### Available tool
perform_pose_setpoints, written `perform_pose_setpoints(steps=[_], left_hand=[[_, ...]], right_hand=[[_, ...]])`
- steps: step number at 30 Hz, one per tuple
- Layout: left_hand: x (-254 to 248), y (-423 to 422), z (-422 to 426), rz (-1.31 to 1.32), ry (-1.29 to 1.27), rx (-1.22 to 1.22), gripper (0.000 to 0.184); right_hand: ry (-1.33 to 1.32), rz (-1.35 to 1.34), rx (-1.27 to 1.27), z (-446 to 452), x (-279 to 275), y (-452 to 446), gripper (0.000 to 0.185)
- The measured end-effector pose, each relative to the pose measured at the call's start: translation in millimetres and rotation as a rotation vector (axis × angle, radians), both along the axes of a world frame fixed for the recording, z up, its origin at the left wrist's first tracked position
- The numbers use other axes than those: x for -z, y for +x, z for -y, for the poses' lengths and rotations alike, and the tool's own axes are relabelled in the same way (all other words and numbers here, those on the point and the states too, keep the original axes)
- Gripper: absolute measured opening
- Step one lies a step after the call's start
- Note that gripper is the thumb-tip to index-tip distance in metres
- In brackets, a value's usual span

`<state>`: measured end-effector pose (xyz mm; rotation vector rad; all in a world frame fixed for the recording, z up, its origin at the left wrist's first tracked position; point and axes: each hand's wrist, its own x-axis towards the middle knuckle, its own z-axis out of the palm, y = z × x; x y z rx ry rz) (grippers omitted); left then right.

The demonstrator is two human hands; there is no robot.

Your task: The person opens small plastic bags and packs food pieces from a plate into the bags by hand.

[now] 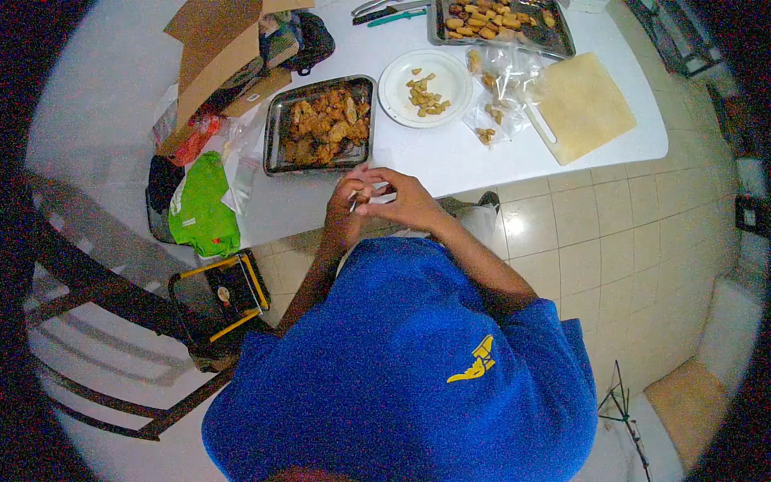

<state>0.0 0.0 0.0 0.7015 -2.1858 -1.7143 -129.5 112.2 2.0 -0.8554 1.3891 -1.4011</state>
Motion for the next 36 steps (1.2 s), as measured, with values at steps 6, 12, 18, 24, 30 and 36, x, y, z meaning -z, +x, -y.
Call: perform_pose_setpoints(steps=[6, 12, 18, 24, 30, 36], left_hand=[[-22.1, -16.8, -16.8, 0.189, -0.783, 0.086, 0.015], [5.3, -29.7, -17.3, -0.002, -0.354, -0.143, 0.054], [-38.2, -81.5, -8.9, -0.007, -0.457, 0.124, 0.044], [-55.6, -120.0, -32.5, 0.038, -0.186, -0.029, 0.018], [-45.0, -150.2, -77.2, 0.066, -0.621, -0.653, 0.031], [-21.6, -168.4, -131.8, 0.044, -0.006, -0.850, 0.045]], right_hand=[[0.066, 0.315, 0.061, 7.3, 0.5, -24.3, 0.031], [0.226, 0.273, 0.012, -6.3, -2.1, -55.8, 0.026], [0.313, 0.097, -0.298, -17.2, -19.7, -116.5, 0.032], [0.178, -0.020, -0.465, -26.8, -34.9, -183.7, 0.021], [0.087, 0.010, -0.434, -35.0, -21.1, -204.0, 0.017], [-0.043, -0.205, -0.506, -30.4, -32.0, -210.6, 0.013]])
